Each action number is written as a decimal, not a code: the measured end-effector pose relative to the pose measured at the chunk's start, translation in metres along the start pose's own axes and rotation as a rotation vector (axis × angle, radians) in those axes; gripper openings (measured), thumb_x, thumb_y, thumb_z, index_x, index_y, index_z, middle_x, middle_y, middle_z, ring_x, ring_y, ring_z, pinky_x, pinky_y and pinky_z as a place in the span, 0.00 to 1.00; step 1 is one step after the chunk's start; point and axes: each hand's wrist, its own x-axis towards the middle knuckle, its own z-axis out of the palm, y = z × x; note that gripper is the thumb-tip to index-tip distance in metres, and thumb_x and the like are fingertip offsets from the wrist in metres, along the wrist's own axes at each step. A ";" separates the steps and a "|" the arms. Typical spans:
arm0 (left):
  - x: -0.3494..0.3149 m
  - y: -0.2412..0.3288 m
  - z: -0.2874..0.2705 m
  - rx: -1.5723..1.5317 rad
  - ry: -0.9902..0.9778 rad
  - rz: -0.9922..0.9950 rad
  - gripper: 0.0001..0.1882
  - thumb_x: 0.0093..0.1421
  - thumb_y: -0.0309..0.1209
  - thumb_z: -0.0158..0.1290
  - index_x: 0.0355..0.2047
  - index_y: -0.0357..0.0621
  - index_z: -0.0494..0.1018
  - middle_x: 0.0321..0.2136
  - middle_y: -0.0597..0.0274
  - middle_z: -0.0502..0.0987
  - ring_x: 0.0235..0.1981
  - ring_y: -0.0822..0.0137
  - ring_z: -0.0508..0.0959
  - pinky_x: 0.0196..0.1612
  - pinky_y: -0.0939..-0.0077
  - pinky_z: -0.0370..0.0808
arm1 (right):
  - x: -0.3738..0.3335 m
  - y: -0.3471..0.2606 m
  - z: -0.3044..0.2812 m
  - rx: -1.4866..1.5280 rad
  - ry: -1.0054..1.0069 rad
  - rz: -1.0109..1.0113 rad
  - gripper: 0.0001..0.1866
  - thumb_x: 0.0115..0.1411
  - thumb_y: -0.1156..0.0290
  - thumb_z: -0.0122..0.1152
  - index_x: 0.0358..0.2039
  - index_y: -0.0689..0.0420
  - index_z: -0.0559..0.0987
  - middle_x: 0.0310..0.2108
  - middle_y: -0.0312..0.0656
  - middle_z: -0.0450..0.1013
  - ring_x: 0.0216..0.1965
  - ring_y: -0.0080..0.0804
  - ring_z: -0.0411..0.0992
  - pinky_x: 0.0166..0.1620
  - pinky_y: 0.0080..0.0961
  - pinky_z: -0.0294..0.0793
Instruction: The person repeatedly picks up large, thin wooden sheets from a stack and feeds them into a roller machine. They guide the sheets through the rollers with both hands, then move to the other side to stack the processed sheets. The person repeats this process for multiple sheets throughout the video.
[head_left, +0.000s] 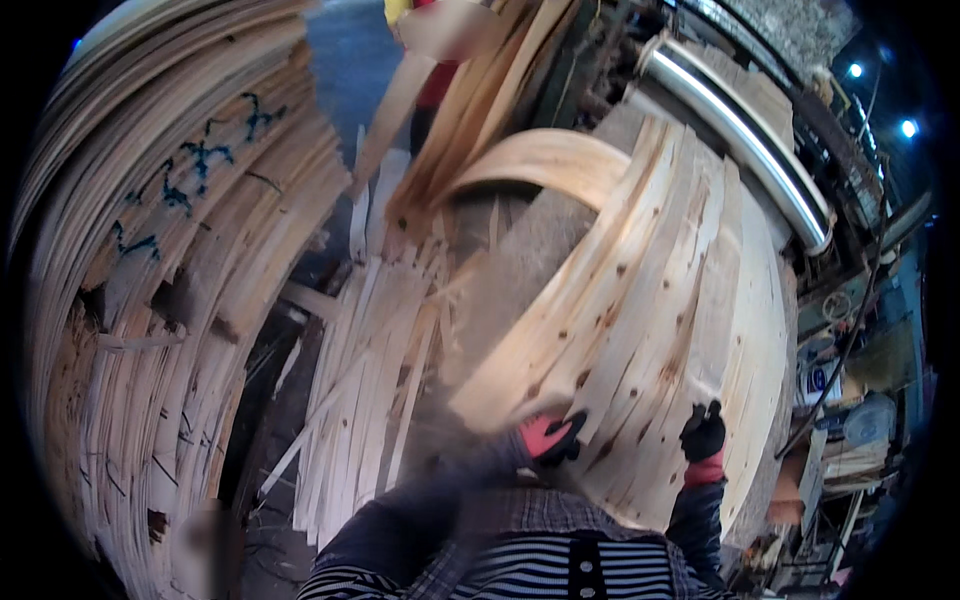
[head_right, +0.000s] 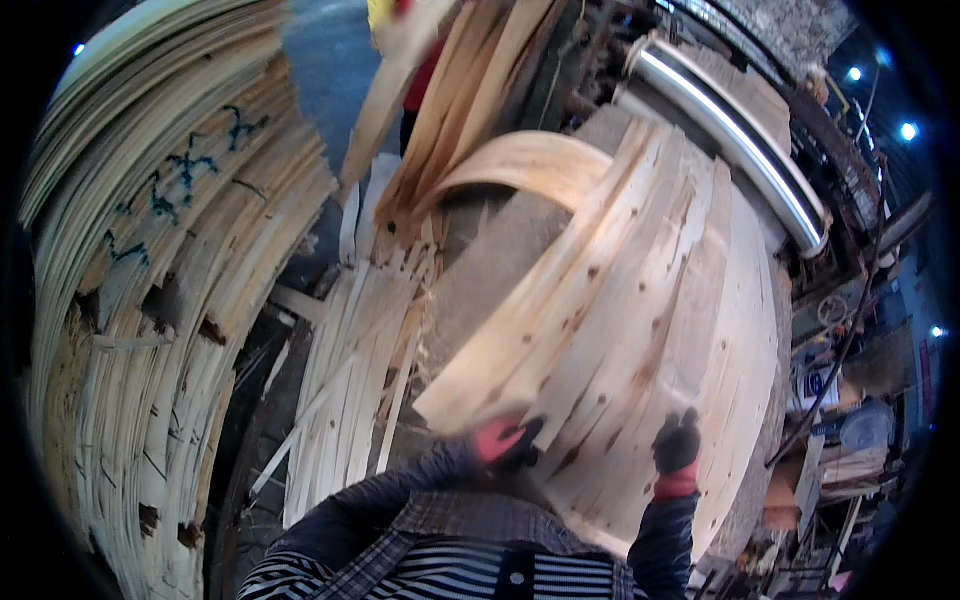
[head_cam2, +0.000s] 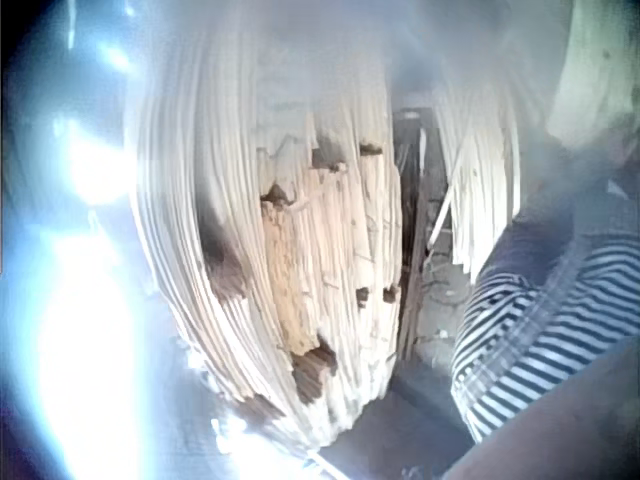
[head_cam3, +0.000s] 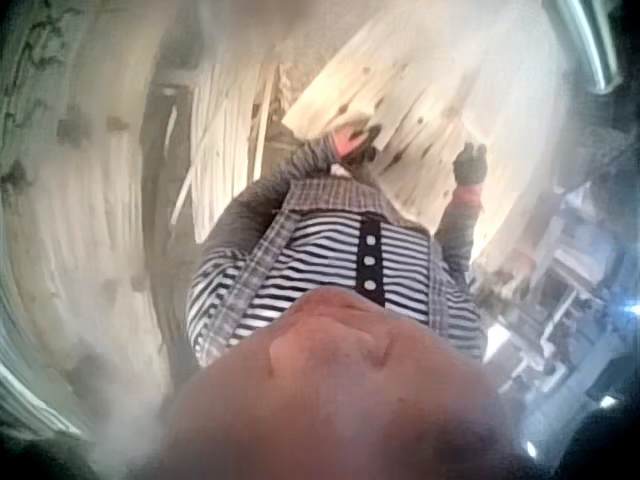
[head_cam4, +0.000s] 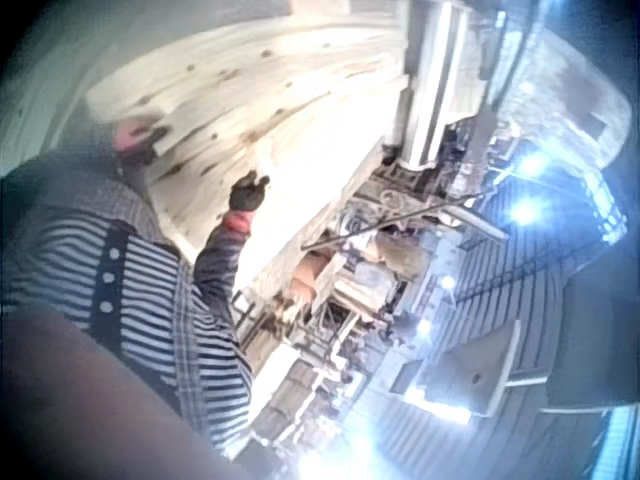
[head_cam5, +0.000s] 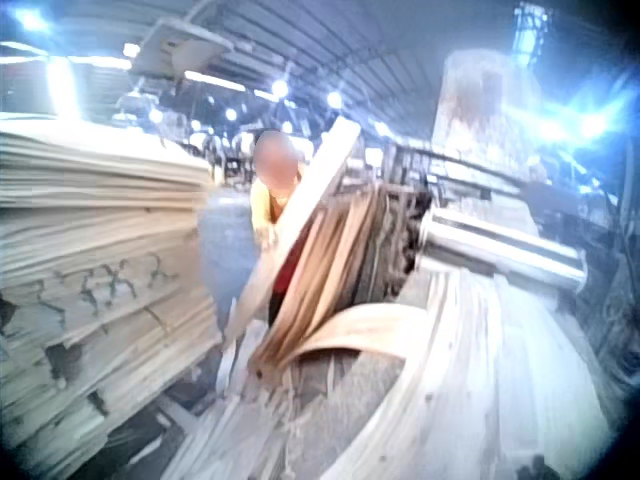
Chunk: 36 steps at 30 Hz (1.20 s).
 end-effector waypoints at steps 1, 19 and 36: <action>0.001 -0.010 -0.001 0.157 0.021 0.221 0.21 0.58 0.42 0.41 0.45 0.37 0.63 0.27 0.61 0.73 0.25 0.73 0.72 0.28 0.80 0.69 | 0.001 -0.017 0.000 0.737 -0.036 0.337 0.18 0.56 0.58 0.48 0.37 0.61 0.71 0.20 0.43 0.71 0.16 0.27 0.66 0.20 0.16 0.66; 0.014 -0.024 0.000 0.148 0.027 0.409 0.20 0.59 0.41 0.39 0.44 0.38 0.63 0.26 0.61 0.73 0.27 0.75 0.72 0.32 0.80 0.70 | 0.008 -0.034 0.022 0.705 0.227 0.290 0.26 0.54 0.45 0.41 0.28 0.58 0.71 0.09 0.38 0.64 0.08 0.29 0.60 0.11 0.20 0.59; 0.047 -0.067 -0.009 0.574 -0.040 0.917 0.48 0.38 0.31 0.57 0.55 0.31 0.41 0.27 0.63 0.71 0.16 0.73 0.68 0.23 0.81 0.69 | 0.006 -0.028 0.012 0.221 0.227 0.184 0.28 0.56 0.44 0.37 0.28 0.58 0.72 0.08 0.38 0.63 0.05 0.29 0.58 0.10 0.20 0.57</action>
